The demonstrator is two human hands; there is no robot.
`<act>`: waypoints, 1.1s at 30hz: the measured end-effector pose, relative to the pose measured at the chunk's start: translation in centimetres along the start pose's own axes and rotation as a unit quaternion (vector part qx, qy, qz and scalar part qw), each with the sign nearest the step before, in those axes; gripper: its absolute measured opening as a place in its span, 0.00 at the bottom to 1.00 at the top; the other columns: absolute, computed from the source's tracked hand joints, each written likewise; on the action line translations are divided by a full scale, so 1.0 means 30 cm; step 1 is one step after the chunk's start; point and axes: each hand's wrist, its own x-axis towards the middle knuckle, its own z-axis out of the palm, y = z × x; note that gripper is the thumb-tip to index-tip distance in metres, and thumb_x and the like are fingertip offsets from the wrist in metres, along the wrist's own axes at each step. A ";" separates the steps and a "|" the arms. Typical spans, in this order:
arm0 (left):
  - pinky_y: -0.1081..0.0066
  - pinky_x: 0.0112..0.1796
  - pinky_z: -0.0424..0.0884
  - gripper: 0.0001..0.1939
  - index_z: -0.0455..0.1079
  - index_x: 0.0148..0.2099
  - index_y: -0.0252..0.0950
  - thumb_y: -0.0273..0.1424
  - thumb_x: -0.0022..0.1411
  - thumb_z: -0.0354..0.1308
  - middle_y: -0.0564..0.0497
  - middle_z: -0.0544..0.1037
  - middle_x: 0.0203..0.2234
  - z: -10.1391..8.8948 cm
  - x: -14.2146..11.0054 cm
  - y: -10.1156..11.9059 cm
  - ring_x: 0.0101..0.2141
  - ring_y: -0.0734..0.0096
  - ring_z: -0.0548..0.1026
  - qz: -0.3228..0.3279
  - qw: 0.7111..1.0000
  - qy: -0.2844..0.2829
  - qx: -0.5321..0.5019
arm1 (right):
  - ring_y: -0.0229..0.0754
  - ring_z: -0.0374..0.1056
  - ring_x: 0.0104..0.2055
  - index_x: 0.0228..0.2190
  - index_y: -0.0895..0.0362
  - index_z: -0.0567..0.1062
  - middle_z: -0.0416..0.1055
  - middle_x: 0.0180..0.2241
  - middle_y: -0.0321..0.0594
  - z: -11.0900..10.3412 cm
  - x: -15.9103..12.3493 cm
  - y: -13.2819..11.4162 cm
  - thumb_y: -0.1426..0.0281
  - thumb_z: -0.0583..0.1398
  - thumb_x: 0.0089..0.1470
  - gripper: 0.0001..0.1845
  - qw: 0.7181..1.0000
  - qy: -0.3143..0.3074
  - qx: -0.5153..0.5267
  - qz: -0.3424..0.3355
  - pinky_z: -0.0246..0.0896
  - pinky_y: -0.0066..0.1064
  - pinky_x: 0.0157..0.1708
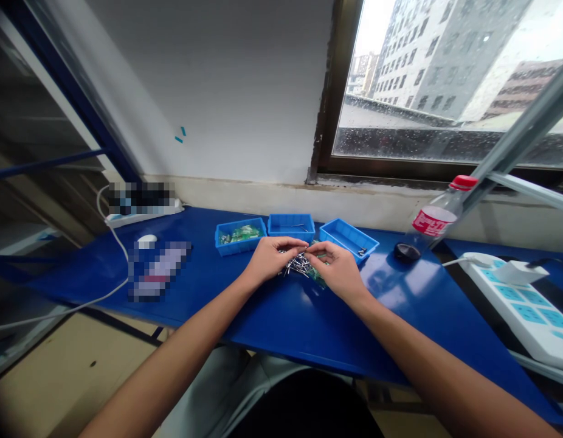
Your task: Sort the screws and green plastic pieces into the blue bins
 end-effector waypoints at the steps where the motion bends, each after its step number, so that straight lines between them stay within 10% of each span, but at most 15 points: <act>1: 0.64 0.50 0.80 0.10 0.85 0.45 0.36 0.29 0.66 0.64 0.46 0.88 0.42 0.002 0.000 0.001 0.44 0.60 0.86 0.005 1.000 -0.008 0.001 | 0.49 0.79 0.40 0.38 0.54 0.80 0.82 0.39 0.44 0.000 0.002 0.003 0.55 0.70 0.57 0.16 1.000 0.002 0.006 0.000 0.77 0.42 0.44; 8: 0.70 0.41 0.79 0.16 0.79 0.54 0.36 0.35 0.67 0.65 0.46 0.87 0.41 -0.001 -0.001 0.008 0.39 0.64 0.84 0.010 0.999 -0.006 0.035 | 0.44 0.75 0.38 0.52 0.52 0.74 0.76 0.36 0.39 0.002 0.010 0.009 0.54 0.68 0.60 0.23 0.999 0.004 0.036 -0.032 0.75 0.35 0.38; 16: 0.67 0.40 0.81 0.24 0.78 0.60 0.36 0.45 0.70 0.62 0.46 0.87 0.35 0.005 -0.018 0.009 0.35 0.59 0.87 -0.053 0.992 -0.110 -0.013 | 0.46 0.77 0.38 0.41 0.52 0.75 0.79 0.39 0.42 -0.007 0.002 0.008 0.56 0.67 0.61 0.14 0.997 0.035 -0.043 -0.053 0.75 0.39 0.42; 23: 0.64 0.48 0.82 0.16 0.82 0.51 0.35 0.37 0.65 0.67 0.44 0.87 0.44 0.009 -0.009 -0.003 0.45 0.55 0.86 -0.018 0.998 -0.053 -0.022 | 0.49 0.75 0.43 0.41 0.50 0.80 0.78 0.45 0.44 -0.006 0.008 0.018 0.60 0.66 0.60 0.10 0.987 0.015 -0.114 -0.113 0.75 0.43 0.43; 33: 0.68 0.48 0.80 0.33 0.64 0.72 0.41 0.25 0.66 0.62 0.50 0.87 0.45 0.000 -0.008 -0.027 0.44 0.63 0.86 0.033 0.995 -0.072 0.061 | 0.51 0.75 0.48 0.38 0.51 0.81 0.76 0.45 0.45 -0.007 0.012 0.010 0.55 0.66 0.62 0.12 0.993 -0.002 -0.081 -0.088 0.75 0.44 0.47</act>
